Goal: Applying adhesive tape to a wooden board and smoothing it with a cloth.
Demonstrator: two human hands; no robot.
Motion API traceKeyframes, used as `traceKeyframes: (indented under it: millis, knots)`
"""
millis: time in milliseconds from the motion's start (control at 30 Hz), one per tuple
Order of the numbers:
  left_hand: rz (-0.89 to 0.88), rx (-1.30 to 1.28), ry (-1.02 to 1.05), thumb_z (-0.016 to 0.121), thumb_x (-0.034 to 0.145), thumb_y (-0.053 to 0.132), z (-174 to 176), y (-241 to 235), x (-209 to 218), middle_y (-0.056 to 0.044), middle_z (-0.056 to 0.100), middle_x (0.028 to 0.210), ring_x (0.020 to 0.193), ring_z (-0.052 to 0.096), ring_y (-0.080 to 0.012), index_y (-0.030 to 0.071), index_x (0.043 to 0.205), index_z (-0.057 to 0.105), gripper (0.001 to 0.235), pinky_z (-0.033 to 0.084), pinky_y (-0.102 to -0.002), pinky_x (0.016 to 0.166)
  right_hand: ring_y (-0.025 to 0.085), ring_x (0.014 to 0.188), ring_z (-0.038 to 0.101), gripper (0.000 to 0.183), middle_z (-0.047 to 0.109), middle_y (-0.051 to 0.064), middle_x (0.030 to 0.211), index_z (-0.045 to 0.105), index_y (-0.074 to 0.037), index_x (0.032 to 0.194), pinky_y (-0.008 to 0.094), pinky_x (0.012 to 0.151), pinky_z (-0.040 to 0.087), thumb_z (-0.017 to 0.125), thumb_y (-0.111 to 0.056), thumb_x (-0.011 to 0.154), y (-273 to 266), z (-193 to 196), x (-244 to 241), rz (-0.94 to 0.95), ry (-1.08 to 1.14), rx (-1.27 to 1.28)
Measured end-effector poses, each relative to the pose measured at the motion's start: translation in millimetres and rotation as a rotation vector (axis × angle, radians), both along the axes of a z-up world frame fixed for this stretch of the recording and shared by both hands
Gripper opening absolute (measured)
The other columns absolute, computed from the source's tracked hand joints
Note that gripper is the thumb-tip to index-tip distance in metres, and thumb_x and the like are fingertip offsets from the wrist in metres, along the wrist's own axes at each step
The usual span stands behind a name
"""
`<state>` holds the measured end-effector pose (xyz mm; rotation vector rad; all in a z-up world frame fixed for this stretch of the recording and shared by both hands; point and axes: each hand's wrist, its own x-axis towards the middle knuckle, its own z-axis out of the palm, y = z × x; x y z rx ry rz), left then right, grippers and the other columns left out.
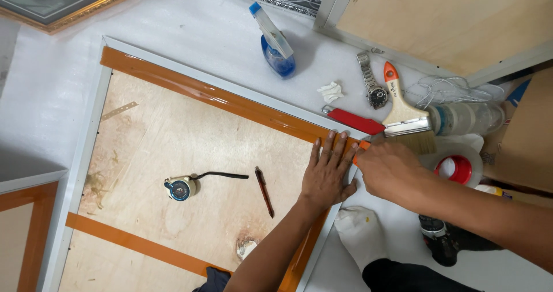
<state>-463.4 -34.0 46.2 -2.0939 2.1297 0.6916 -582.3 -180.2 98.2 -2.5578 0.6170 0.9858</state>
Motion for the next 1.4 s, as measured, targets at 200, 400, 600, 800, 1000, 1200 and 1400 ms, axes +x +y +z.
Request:
traceKeyframes:
  millis: [200, 400, 600, 800, 1000, 1200, 1400]
  knots:
    - [0.044, -0.007, 0.06, 0.043, 0.089, 0.062, -2, 0, -2, -0.008, 0.0, 0.174, 0.16, -0.003, -0.0346, 0.024, 0.166, 0.003, 0.095, -0.002, -0.056, 0.129, 0.028, 0.063, 0.069, 0.014, 0.064, 0.014, 0.07, 0.07, -0.009, 0.073, 0.039, 0.05, 0.052, 0.063, -0.016, 0.082, 0, 19, 24, 0.146, -0.04, 0.001]
    - [0.177, -0.046, 0.244, 0.034, 0.088, 0.062, -10, 1, -2, -0.008, 0.01, 0.173, 0.161, 0.006, -0.0295, 0.016, 0.165, 0.012, 0.092, 0.002, -0.053, 0.13, 0.029, 0.069, 0.071, 0.017, 0.071, 0.01, 0.068, 0.079, -0.02, 0.071, 0.044, 0.058, 0.054, 0.067, -0.03, 0.077, -40, 58, 23, 0.081, 0.145, 0.168]
    - [0.457, -0.556, 0.317, 0.062, 0.089, 0.032, 20, -32, 7, -0.015, 0.062, 0.127, 0.12, 0.057, -0.0296, 0.001, 0.121, 0.064, 0.044, 0.037, -0.04, 0.101, 0.022, 0.058, 0.064, 0.058, 0.08, -0.004, 0.103, 0.067, -0.046, 0.135, 0.033, 0.059, 0.054, 0.076, -0.041, 0.078, -105, 123, 36, -0.501, 0.111, 0.064]
    - [0.507, -0.622, 0.158, 0.072, 0.075, 0.028, 12, -52, -5, -0.013, 0.058, 0.101, 0.088, 0.051, -0.0305, 0.007, 0.09, 0.062, 0.027, 0.039, -0.047, 0.085, 0.025, 0.049, 0.057, 0.058, 0.074, 0.006, 0.078, 0.071, -0.03, 0.135, 0.036, 0.05, 0.047, 0.075, -0.037, 0.078, -109, 115, 19, -0.511, -0.095, 0.005]
    - [0.529, -0.683, 0.132, 0.072, 0.077, 0.014, 2, -56, -26, -0.017, 0.061, 0.1, 0.093, 0.055, -0.0315, 0.005, 0.088, 0.059, 0.019, 0.043, -0.041, 0.09, 0.027, 0.061, 0.058, 0.072, 0.069, 0.019, 0.093, 0.053, -0.002, 0.146, 0.039, 0.053, 0.048, 0.075, -0.018, 0.079, -95, 105, 13, -0.897, -0.294, 0.188]
    - [0.362, -0.358, 0.33, 0.044, 0.102, 0.049, 21, -14, -12, -0.015, 0.043, 0.16, 0.151, 0.036, -0.0308, 0.003, 0.154, 0.041, 0.07, 0.025, -0.048, 0.123, 0.016, 0.088, 0.06, 0.049, 0.068, 0.014, 0.111, 0.059, 0.004, 0.141, 0.027, 0.071, 0.046, 0.062, -0.012, 0.095, -108, 39, 17, -1.224, -0.435, 0.569]
    - [0.66, -0.248, 0.198, 0.018, 0.103, 0.06, 12, -22, 25, -0.022, 0.036, 0.162, 0.153, 0.027, -0.0351, -0.004, 0.154, 0.034, 0.083, 0.016, -0.05, 0.124, 0.019, 0.098, 0.064, 0.055, 0.067, 0.016, 0.129, 0.052, -0.003, 0.15, 0.03, 0.078, 0.049, 0.058, -0.019, 0.098, -113, -2, 46, -0.902, -0.383, 0.431]
